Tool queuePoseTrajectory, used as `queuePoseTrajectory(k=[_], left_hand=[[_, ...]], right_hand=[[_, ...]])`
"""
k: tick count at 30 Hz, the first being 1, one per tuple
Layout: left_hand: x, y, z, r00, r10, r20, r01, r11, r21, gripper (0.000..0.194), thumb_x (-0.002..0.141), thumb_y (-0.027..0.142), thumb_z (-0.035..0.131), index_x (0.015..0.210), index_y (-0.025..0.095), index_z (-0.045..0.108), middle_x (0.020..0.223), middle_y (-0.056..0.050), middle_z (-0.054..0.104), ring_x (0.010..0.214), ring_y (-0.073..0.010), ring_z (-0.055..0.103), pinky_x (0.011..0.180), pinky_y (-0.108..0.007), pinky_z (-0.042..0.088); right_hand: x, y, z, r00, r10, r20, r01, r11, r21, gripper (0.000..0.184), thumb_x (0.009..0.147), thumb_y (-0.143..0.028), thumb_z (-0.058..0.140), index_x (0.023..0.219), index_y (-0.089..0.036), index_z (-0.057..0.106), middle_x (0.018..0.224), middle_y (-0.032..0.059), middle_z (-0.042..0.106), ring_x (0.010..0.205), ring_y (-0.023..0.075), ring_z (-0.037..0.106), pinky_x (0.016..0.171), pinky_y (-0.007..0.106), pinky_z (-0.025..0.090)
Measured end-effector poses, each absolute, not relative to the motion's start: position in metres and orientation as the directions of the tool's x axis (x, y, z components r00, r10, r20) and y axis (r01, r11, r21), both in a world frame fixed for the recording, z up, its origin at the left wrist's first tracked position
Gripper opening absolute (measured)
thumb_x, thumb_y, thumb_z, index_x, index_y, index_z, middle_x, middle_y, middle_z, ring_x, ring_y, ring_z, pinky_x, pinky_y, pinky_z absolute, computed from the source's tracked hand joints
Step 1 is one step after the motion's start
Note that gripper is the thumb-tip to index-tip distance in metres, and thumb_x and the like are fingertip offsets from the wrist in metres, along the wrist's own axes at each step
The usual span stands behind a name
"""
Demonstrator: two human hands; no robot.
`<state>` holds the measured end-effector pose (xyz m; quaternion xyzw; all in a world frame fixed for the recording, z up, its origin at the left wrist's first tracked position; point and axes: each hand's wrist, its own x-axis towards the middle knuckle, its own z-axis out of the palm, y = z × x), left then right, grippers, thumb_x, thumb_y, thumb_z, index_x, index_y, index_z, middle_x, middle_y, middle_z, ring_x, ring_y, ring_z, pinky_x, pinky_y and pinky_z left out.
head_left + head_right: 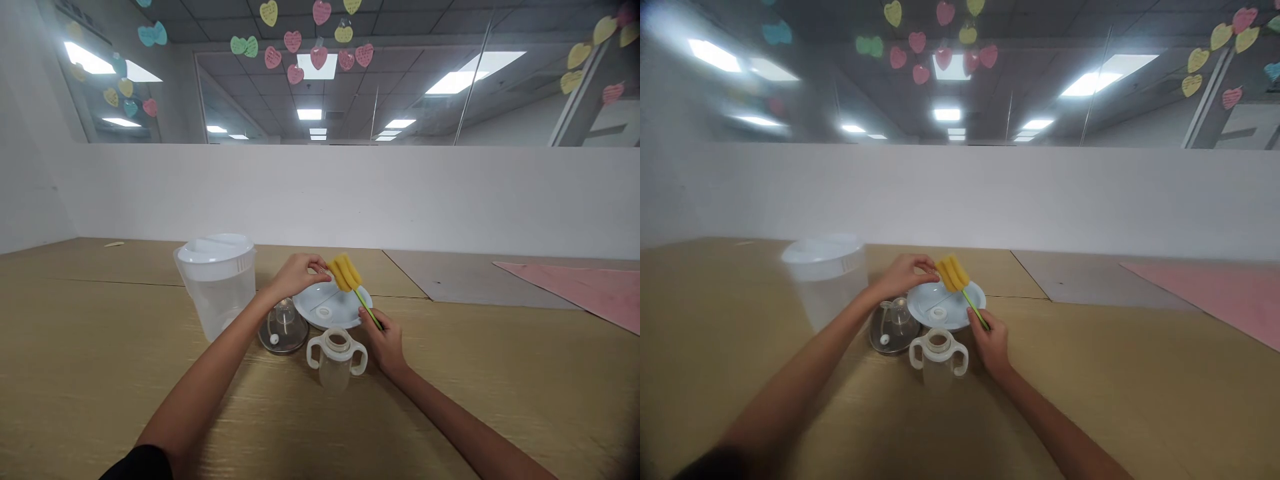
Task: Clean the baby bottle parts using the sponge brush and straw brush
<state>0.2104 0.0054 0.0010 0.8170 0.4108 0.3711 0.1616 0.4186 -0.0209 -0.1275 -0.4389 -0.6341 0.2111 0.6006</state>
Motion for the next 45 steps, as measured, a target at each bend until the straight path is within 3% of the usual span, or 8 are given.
queuePoseTrajectory(k=[17,20,23,26,30,32,38,45], left_hand=[[0.203,-0.016,0.022,0.182,0.756,0.629,0.554,-0.607,0.569,0.031,0.074,0.045,0.058,0.082,0.016,0.065,0.077,-0.003,0.068,0.072,-0.0141,0.061,0.067,-0.024,0.046],[0.204,-0.016,0.021,0.313,0.725,0.613,0.604,-0.65,0.46,0.024,0.077,0.037,0.057,0.089,0.018,0.064,0.086,-0.003,0.068,0.078,-0.014,0.06,0.07,-0.024,0.045],[0.2,-0.017,0.021,0.339,0.745,0.574,0.817,-0.535,0.213,0.021,0.08,0.031,0.052,0.092,0.018,0.063,0.086,-0.004,0.068,0.078,-0.0165,0.06,0.07,-0.026,0.043],[0.191,-0.021,0.022,0.316,0.855,0.41,0.929,-0.367,0.049,0.019,0.076,0.027,0.055,0.089,0.018,0.065,0.084,-0.005,0.068,0.076,-0.0185,0.06,0.065,-0.027,0.041],[0.183,-0.02,0.015,0.338,0.941,-0.018,0.941,-0.337,0.022,0.016,0.06,0.028,0.068,0.075,0.021,0.068,0.076,-0.002,0.069,0.067,-0.0164,0.061,0.057,-0.023,0.039],[0.182,-0.013,0.007,0.304,0.944,-0.131,0.951,-0.309,-0.022,0.018,0.055,0.026,0.072,0.072,0.021,0.07,0.074,-0.002,0.07,0.065,-0.0166,0.061,0.056,-0.023,0.04],[0.182,0.008,-0.012,0.247,0.955,-0.162,0.96,-0.264,-0.091,0.02,0.054,0.023,0.072,0.073,0.018,0.071,0.079,-0.008,0.071,0.07,-0.0205,0.063,0.06,-0.026,0.044],[0.189,0.004,-0.016,0.253,0.946,-0.202,0.958,-0.274,-0.084,0.019,0.055,0.026,0.071,0.072,0.018,0.071,0.078,-0.007,0.072,0.07,-0.0189,0.064,0.062,-0.025,0.047]], right_hand=[[0.419,-0.019,-0.126,0.183,0.792,0.582,0.309,0.516,-0.799,0.04,0.078,-0.05,0.05,0.056,-0.017,0.047,0.056,-0.0032,0.032,0.054,0.01,0.03,0.048,0.023,0.026],[0.42,-0.019,-0.127,0.12,0.8,0.588,0.321,0.53,-0.785,0.039,0.078,-0.047,0.052,0.055,-0.017,0.044,0.056,-0.0035,0.029,0.054,0.0096,0.028,0.048,0.023,0.025],[0.42,-0.019,-0.128,0.15,0.803,0.577,0.318,0.514,-0.797,0.037,0.079,-0.046,0.051,0.057,-0.016,0.046,0.057,-0.0029,0.032,0.055,0.0098,0.029,0.049,0.023,0.026],[0.42,-0.019,-0.128,0.171,0.803,0.571,0.302,0.509,-0.806,0.037,0.079,-0.046,0.051,0.059,-0.016,0.049,0.057,-0.0026,0.033,0.055,0.0101,0.029,0.049,0.024,0.026],[0.42,-0.017,-0.128,0.16,0.808,0.567,0.293,0.51,-0.809,0.037,0.079,-0.046,0.052,0.058,-0.016,0.047,0.057,-0.0034,0.031,0.055,0.0099,0.028,0.05,0.024,0.025],[0.42,-0.017,-0.129,0.165,0.809,0.565,0.302,0.503,-0.81,0.037,0.079,-0.046,0.051,0.058,-0.016,0.047,0.057,-0.0037,0.031,0.055,0.0099,0.029,0.05,0.024,0.025],[0.42,-0.019,-0.126,0.161,0.809,0.566,0.314,0.502,-0.806,0.037,0.08,-0.046,0.05,0.058,-0.017,0.045,0.057,-0.0043,0.028,0.054,0.0097,0.028,0.05,0.023,0.025],[0.419,-0.022,-0.123,0.169,0.811,0.559,0.331,0.488,-0.808,0.037,0.081,-0.046,0.049,0.059,-0.016,0.046,0.057,-0.0043,0.028,0.055,0.0099,0.028,0.05,0.023,0.025]])
